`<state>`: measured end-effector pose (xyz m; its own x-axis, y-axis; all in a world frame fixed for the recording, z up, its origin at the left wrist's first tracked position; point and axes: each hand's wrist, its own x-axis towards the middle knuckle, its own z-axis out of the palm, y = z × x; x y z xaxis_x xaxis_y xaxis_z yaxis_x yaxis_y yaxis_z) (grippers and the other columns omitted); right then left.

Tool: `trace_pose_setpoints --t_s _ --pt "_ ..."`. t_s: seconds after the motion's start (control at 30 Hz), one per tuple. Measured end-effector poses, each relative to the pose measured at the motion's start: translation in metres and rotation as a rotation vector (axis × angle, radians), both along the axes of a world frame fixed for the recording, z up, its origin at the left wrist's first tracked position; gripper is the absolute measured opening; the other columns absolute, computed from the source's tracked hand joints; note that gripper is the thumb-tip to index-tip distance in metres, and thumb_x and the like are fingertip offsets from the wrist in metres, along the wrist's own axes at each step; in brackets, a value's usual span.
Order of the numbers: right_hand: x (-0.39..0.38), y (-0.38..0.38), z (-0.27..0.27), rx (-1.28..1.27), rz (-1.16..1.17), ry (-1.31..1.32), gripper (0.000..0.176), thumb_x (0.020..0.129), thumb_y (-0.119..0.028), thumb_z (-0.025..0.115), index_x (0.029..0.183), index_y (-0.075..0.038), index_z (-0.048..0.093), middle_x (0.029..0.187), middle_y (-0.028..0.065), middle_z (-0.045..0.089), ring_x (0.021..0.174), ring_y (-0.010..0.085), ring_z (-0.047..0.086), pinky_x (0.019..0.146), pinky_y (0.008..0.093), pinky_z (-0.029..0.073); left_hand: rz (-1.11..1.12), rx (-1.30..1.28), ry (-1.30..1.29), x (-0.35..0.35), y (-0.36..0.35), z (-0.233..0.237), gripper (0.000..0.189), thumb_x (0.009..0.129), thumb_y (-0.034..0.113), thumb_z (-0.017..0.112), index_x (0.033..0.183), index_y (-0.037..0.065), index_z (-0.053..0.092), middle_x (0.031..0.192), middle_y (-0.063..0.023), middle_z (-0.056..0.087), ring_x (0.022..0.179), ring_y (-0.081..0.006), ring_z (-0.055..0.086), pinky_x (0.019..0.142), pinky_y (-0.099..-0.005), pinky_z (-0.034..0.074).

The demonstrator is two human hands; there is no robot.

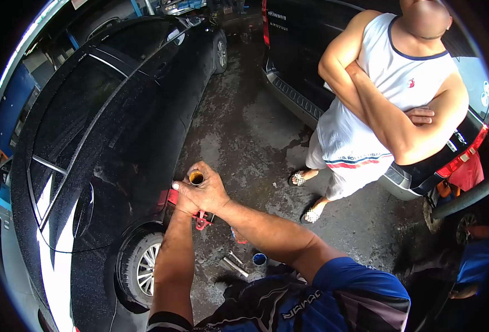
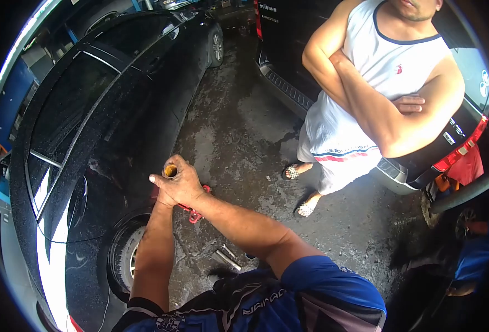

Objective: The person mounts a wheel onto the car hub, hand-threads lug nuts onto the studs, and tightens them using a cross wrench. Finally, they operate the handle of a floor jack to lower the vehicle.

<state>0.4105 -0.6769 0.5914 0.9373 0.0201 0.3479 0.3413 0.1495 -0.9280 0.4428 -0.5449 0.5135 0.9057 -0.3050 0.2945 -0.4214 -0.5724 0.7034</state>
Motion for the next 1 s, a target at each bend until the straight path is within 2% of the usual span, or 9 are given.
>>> trace_pose_setpoints --t_s 0.23,0.3,0.33,0.4,0.73,0.8,0.83,0.97,1.0 --pt "0.005 0.007 0.002 -0.013 -0.063 -0.018 0.024 0.077 -0.013 0.076 0.080 -0.004 0.054 0.072 0.0027 0.055 0.069 0.0090 0.051 0.063 0.0268 0.046 0.018 -0.029 0.000 0.005 0.002 -0.006 0.049 0.073 0.018 0.075 0.115 0.004 0.055 0.110 -0.0095 0.058 0.101 -0.0201 0.058 0.088 -0.0339 0.047" --pt "0.009 0.009 0.004 -0.012 -0.105 -0.050 0.026 0.074 -0.015 0.076 0.080 -0.004 0.054 0.068 0.0099 0.059 0.062 0.0210 0.060 0.060 0.0336 0.049 0.021 -0.039 0.001 0.006 0.003 -0.006 0.049 0.073 0.018 0.075 0.115 0.004 0.055 0.110 -0.0094 0.058 0.101 -0.0200 0.058 0.088 -0.0339 0.047" --pt "0.010 0.010 0.004 -0.013 -0.105 -0.048 0.026 0.074 -0.015 0.076 0.080 -0.004 0.054 0.068 0.0099 0.059 0.062 0.0210 0.060 0.060 0.0336 0.049 0.020 -0.042 0.000 0.007 0.004 -0.006 0.049 0.073 0.018 0.075 0.115 0.004 0.055 0.110 -0.0093 0.058 0.101 -0.0199 0.058 0.088 -0.0339 0.047" --pt "0.011 0.011 0.006 -0.012 -0.071 -0.028 0.023 0.077 -0.013 0.075 0.080 -0.004 0.053 0.071 0.0029 0.055 0.068 0.0101 0.052 0.062 0.0278 0.046 0.020 -0.048 0.000 0.009 0.005 -0.006 0.049 0.073 0.018 0.075 0.115 0.004 0.055 0.110 -0.0092 0.059 0.102 -0.0198 0.058 0.088 -0.0339 0.047" --pt "0.002 0.013 0.003 -0.052 -0.101 -0.096 0.024 0.077 -0.016 0.075 0.083 -0.004 0.055 0.076 0.0028 0.056 0.072 0.0107 0.053 0.067 0.0274 0.047 0.022 -0.124 -0.076 0.006 0.013 -0.019 0.050 0.073 0.019 0.076 0.116 0.005 0.055 0.109 -0.0088 0.059 0.102 -0.0194 0.058 0.089 -0.0338 0.047" --pt "0.007 0.014 0.011 -0.013 -0.024 -0.062 0.025 0.077 -0.015 0.076 0.085 -0.004 0.055 0.078 0.0017 0.056 0.073 0.0097 0.053 0.068 0.0265 0.046 0.033 -0.191 -0.064 0.009 0.013 -0.022 0.050 0.073 0.019 0.076 0.116 0.005 0.054 0.109 -0.0087 0.059 0.102 -0.0193 0.058 0.089 -0.0338 0.047" --pt "0.001 0.012 0.011 -0.046 -0.016 -0.021 0.027 0.076 -0.013 0.077 0.087 -0.005 0.054 0.079 0.0011 0.056 0.076 0.0093 0.052 0.070 0.0263 0.046 0.052 -0.315 0.049 0.012 0.016 -0.028 0.054 0.073 0.019 0.077 0.119 0.006 0.053 0.111 -0.0081 0.059 0.105 -0.0183 0.056 0.091 -0.0346 0.046" --pt "-0.001 0.015 0.000 0.089 0.038 -0.103 0.032 0.072 -0.015 0.081 0.085 -0.004 0.053 0.075 0.0031 0.057 0.072 0.0105 0.053 0.069 0.0291 0.049 0.077 -0.335 0.025 -0.002 0.004 0.013 0.050 0.071 0.019 0.076 0.114 0.005 0.056 0.107 -0.0126 0.062 0.102 -0.0253 0.059 0.089 -0.0371 0.048" --pt "-0.001 0.016 -0.001 0.057 -0.043 -0.116 0.033 0.071 -0.017 0.082 0.085 -0.004 0.055 0.075 0.0038 0.059 0.071 0.0108 0.054 0.068 0.0293 0.049 0.079 -0.342 0.032 -0.007 -0.003 0.024 0.048 0.071 0.020 0.076 0.113 0.004 0.057 0.105 -0.0141 0.063 0.101 -0.0276 0.060 0.088 -0.0379 0.048"
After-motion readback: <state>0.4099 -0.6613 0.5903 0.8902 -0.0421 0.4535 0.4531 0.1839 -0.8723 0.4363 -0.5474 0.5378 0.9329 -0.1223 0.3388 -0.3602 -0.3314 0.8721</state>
